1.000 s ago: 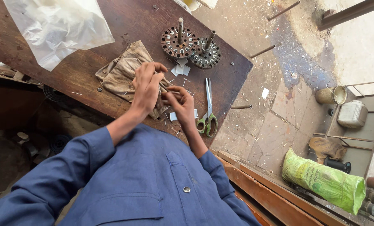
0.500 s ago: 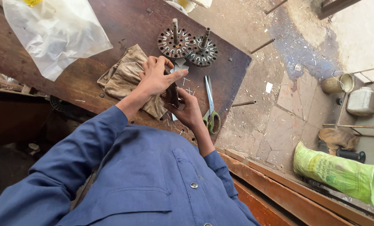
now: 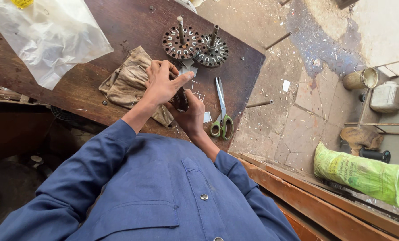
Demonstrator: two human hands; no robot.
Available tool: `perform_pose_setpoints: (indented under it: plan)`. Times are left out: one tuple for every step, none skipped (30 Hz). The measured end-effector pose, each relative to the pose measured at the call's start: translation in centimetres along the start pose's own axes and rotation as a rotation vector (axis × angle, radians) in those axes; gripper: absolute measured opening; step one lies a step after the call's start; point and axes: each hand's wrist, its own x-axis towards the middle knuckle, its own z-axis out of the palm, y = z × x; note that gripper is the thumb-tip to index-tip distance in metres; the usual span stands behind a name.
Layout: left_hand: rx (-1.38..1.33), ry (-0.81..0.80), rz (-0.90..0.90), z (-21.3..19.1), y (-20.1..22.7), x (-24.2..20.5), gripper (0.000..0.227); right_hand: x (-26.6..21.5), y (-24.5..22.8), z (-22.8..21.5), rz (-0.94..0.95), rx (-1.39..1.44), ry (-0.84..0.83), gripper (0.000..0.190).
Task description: The person assembles small white rectangular pieces into the slots of a circular metal stator component. They use green-handled scissors to trim excess material from the pieces and continue inserting them into the stator. The work is performed at a wooden table with other stator parts and tools nearby.
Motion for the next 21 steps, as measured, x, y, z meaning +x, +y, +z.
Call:
perform_pose_setpoints:
  plan:
    - [-0.002, 0.001, 0.002, 0.1, -0.1, 0.0, 0.063, -0.1, 0.0, 0.0, 0.009, -0.015, 0.001, 0.038]
    - [-0.004, 0.002, 0.003, 0.2, -0.1, 0.0, 0.063, -0.2, 0.0, -0.1, 0.017, -0.030, 0.003, 0.036]
    - [-0.005, 0.005, 0.006, 0.2, -0.3, 0.0, 0.062, -0.2, 0.0, 0.0, 0.025, -0.043, 0.005, 0.035]
    - [-0.013, 0.000, 0.009, 0.1, -0.4, 0.0, 0.062, -0.3, 0.0, 0.0, 0.028, -0.058, 0.001, 0.035]
    - [-0.021, -0.005, 0.011, 0.1, -0.5, -0.1, 0.062, -0.3, 0.0, 0.0, 0.032, -0.072, -0.002, 0.035]
    - [-0.028, -0.009, 0.014, 0.0, -0.5, -0.2, 0.063, -0.4, 0.0, 0.0, 0.036, -0.087, -0.006, 0.035]
    - [-0.052, 0.002, 0.006, 0.0, -0.5, -0.3, 0.063, -0.4, 0.0, 0.0, 0.024, -0.076, 0.012, 0.038]
    - [-0.075, 0.014, -0.002, 0.1, -0.4, -0.5, 0.063, -0.4, 0.1, -0.1, 0.011, -0.066, 0.030, 0.042]
    - [-0.096, 0.026, -0.010, 0.0, -0.3, -0.6, 0.063, -0.4, 0.1, -0.1, -0.001, -0.054, 0.050, 0.045]
    - [-0.097, 0.087, -0.030, 0.2, -0.1, -0.8, 0.061, -0.4, 0.3, -0.1, 0.010, -0.060, 0.052, 0.049]
    - [-0.098, 0.147, -0.051, 0.6, 0.2, -1.1, 0.060, -0.4, 0.4, -0.2, 0.023, -0.066, 0.054, 0.053]
    - [-0.098, 0.207, -0.072, 0.8, 0.4, -1.3, 0.059, -0.5, 0.6, -0.2, 0.037, -0.072, 0.056, 0.057]
    - [-0.096, 0.233, -0.058, 1.0, 0.5, -1.5, 0.059, -0.6, 0.7, -0.2, 0.045, -0.069, 0.058, 0.060]
    - [-0.095, 0.260, -0.043, 1.1, 0.7, -1.7, 0.059, -0.7, 0.9, 0.0, 0.053, -0.066, 0.060, 0.064]
    - [-0.096, 0.285, -0.026, 1.3, 0.8, -1.7, 0.059, -0.7, 1.1, -0.1, 0.060, -0.067, 0.063, 0.067]
    - [-0.103, 0.287, -0.043, 1.3, 0.9, -1.8, 0.059, -0.7, 1.2, 0.0, 0.057, -0.087, 0.065, 0.068]
    - [-0.110, 0.288, -0.059, 1.3, 0.9, -1.8, 0.059, -0.7, 1.3, 0.0, 0.054, -0.108, 0.067, 0.069]
    - [-0.118, 0.289, -0.076, 1.3, 0.9, -1.9, 0.059, -0.8, 1.3, 0.0, 0.051, -0.129, 0.069, 0.070]
    - [-0.120, 0.283, -0.076, 1.2, 0.9, -1.9, 0.058, -0.8, 1.3, 0.1, 0.042, -0.126, 0.069, 0.068]
    - [-0.123, 0.277, -0.075, 1.1, 0.8, -1.8, 0.057, -0.7, 1.3, 0.1, 0.033, -0.124, 0.070, 0.067]
    - [-0.127, 0.272, -0.078, 1.1, 0.7, -1.9, 0.055, -0.8, 1.3, 0.1, 0.025, -0.123, 0.066, 0.066]
